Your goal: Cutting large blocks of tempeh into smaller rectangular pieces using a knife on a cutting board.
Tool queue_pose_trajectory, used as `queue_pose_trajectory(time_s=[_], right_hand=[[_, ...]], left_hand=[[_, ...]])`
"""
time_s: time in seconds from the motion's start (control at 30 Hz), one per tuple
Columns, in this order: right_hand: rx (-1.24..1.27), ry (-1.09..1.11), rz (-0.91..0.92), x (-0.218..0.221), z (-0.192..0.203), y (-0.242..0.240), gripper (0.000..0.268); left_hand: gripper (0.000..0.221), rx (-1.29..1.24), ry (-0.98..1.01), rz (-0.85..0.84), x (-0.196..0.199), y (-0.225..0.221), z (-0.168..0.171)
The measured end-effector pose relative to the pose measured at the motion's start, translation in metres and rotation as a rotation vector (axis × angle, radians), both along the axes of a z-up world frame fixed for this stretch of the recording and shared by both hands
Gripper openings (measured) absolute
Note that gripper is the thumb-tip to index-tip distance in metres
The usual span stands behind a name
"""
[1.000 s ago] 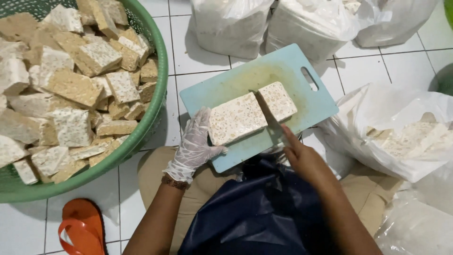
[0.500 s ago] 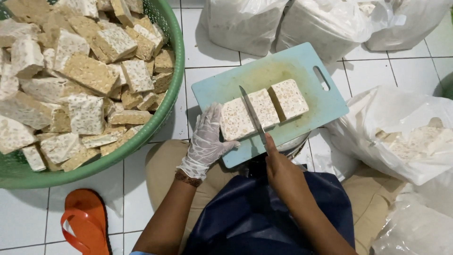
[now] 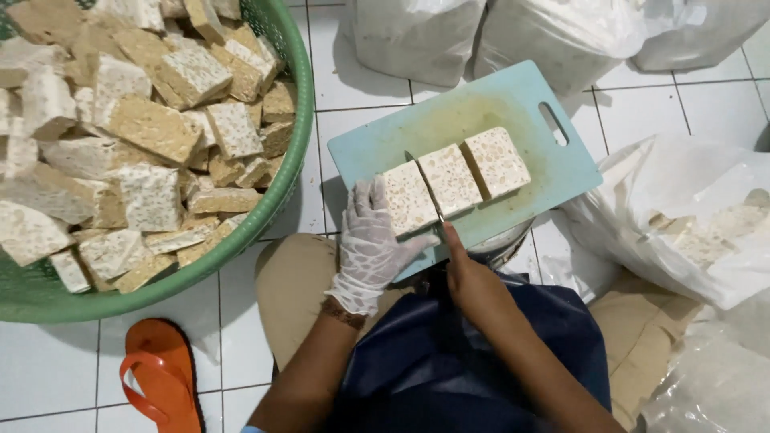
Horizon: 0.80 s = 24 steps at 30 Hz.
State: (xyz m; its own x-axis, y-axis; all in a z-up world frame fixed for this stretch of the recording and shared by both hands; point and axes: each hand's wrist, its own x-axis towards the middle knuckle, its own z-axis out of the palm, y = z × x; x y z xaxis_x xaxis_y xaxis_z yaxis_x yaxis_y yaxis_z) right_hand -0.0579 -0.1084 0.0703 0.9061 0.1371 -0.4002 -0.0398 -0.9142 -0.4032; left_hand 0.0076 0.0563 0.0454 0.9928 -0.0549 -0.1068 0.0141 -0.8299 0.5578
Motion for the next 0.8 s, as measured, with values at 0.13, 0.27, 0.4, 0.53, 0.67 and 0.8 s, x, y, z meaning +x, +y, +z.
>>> queue_pose_trajectory(time_s=[0.13, 0.27, 0.4, 0.53, 0.67, 0.8], right_hand=[[0.195, 0.126, -0.142, 0.011, 0.017, -0.030, 0.065], [-0.059, 0.021, -0.138, -0.001, 0.044, -0.038, 0.062], [-0.062, -0.045, -0.221, -0.001, 0.047, -0.055, 0.063], [0.035, -0.038, -0.245, -0.009, 0.065, -0.036, 0.061], [0.023, -0.015, -0.136, -0.005, 0.060, -0.016, 0.061], [0.013, -0.040, -0.076, 0.001, 0.045, -0.011, 0.060]], left_hand=[[0.126, 0.074, 0.119, 0.116, 0.008, -0.031, 0.027], [0.117, 0.155, 0.141, -0.066, 0.041, -0.038, 0.020], [0.112, 0.349, 0.144, -0.234, 0.054, -0.020, 0.034], [0.117, 0.169, 0.159, -0.176, 0.050, 0.002, -0.002], [0.104, 0.079, 0.093, -0.141, 0.045, 0.000, -0.017], [0.101, 0.092, 0.086, -0.145, 0.045, 0.004, -0.019]])
